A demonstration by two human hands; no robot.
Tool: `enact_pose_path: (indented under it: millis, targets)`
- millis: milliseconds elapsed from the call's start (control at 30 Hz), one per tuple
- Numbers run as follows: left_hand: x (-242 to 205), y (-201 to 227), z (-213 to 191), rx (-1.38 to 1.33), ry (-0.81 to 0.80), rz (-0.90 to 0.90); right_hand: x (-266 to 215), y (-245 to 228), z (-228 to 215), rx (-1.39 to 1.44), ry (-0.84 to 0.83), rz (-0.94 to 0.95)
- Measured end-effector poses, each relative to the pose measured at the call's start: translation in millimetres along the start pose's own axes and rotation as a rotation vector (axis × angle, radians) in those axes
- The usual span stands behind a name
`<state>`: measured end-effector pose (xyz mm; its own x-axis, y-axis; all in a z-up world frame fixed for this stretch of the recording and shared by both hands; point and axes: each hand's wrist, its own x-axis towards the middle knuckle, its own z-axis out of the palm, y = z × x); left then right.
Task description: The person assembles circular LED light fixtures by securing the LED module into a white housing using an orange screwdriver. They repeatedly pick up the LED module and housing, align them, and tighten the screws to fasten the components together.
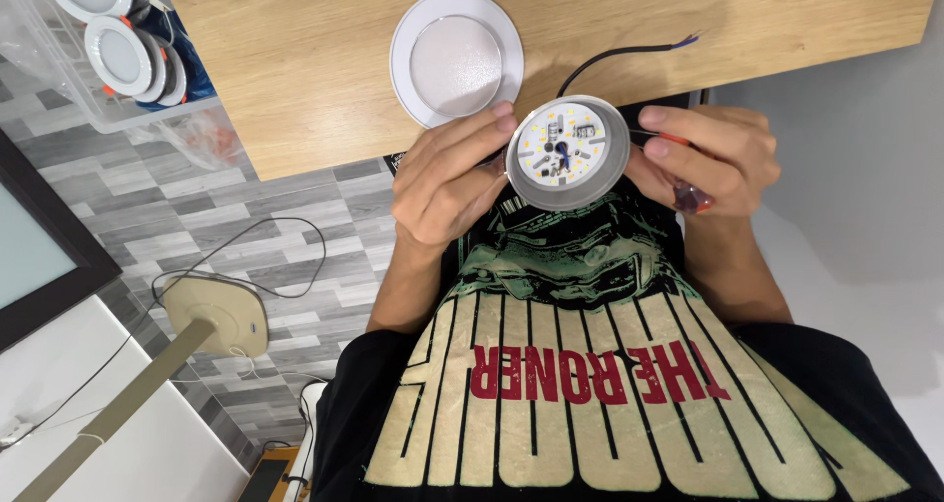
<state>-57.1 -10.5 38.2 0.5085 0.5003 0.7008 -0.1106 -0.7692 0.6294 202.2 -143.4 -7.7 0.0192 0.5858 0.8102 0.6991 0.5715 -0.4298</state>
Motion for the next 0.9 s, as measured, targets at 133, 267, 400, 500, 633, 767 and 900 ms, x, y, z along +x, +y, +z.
enact_pose_path:
  millis: [133,267,400,500,633,767,900]
  targets:
    - [-6.1,-1.8,-0.2,-0.008,0.017,0.022,-13.6,9.4,-0.4,0.046,0.028,-0.041]
    - [-14.7,-5.8,5.2,-0.099,0.094,0.022,-16.1,8.0,3.9,0.083,0.043,-0.028]
    - [-20.3,-11.9,13.5,-0.350,0.147,-0.042,-2.5,3.4,7.6,0.161,0.003,0.066]
    - [-25.6,2.1,31.3,-0.613,0.228,-0.243,-9.5,-1.2,13.3,0.453,0.023,0.393]
    - [-44.1,-1.9,33.8,-0.715,0.251,-0.476,0.3,-10.1,17.4,0.500,-0.018,0.554]
    - [-52.1,-3.3,36.0,-0.903,0.308,-0.683,3.8,-8.2,19.2,0.508,-0.043,0.693]
    - [-42.9,-3.8,29.3,-0.951,0.236,-0.674,-8.2,-1.5,16.3,0.435,-0.097,0.734]
